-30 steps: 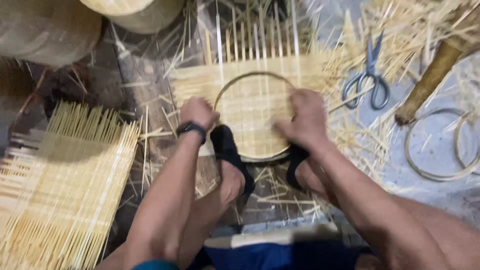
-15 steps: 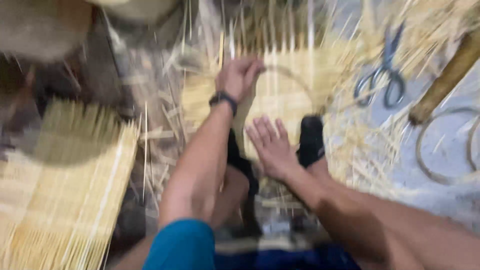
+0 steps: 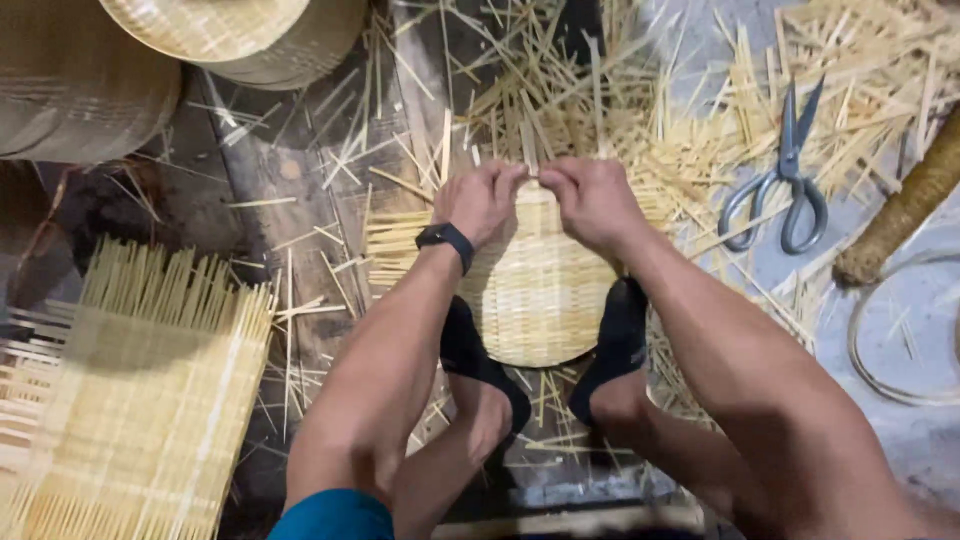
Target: Weaving bamboo strips into a circular pattern and trimming the edges to fit a frame.
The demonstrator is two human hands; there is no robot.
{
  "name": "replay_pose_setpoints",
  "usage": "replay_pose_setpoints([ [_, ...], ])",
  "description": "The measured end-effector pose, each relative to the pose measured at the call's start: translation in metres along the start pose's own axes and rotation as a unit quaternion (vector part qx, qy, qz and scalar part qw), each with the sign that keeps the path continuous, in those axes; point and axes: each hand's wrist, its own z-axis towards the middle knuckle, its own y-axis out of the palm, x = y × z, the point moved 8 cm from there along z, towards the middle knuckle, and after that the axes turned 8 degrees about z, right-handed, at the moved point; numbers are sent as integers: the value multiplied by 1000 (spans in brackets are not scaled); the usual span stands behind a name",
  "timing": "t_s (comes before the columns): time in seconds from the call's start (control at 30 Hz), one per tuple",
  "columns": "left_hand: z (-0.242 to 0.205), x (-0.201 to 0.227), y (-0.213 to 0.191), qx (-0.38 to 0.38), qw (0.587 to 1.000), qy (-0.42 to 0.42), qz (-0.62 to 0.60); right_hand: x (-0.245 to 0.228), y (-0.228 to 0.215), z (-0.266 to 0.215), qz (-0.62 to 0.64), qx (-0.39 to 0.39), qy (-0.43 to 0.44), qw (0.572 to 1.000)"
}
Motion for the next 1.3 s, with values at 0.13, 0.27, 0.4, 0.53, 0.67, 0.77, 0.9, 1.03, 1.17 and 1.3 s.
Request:
replay_pose_setpoints([
  [0.13,9,-4,-1,13,993,-43,-107,21,-10,-15,56,12,99,993],
  [0.27,27,-33,24,-54,979,-92,-176,18,-16,-32,15,157,-97,983],
  [0.4,14,-27,21,-16,975,-70,-212,86,10,-32,45,137,28,989],
  [0.53,24,-29,20,-34,982,-118,-144,98,7,-24,60,98,85,990],
  [0.67,25,-39,21,-44,974,-123,-186,53,-2,-11,73,138,8,988],
  [0.77,-17,-33,9,25,965,-115,-237,1,11,-17,34,113,5,993],
  [0.9,-85,18,-65,396,917,-14,51,-17,-2,9,13,150,-19,988],
  [1.03,-94,-12,-34,268,950,-123,103,-10,17,-5,24,69,83,994],
  [1.17,-54,-59,4,56,976,-208,12,-18,4,3,-15,93,81,992],
  [1.3,-67,-76,16,73,969,-232,-43,-3,-7,-21,119,56,116,985],
])
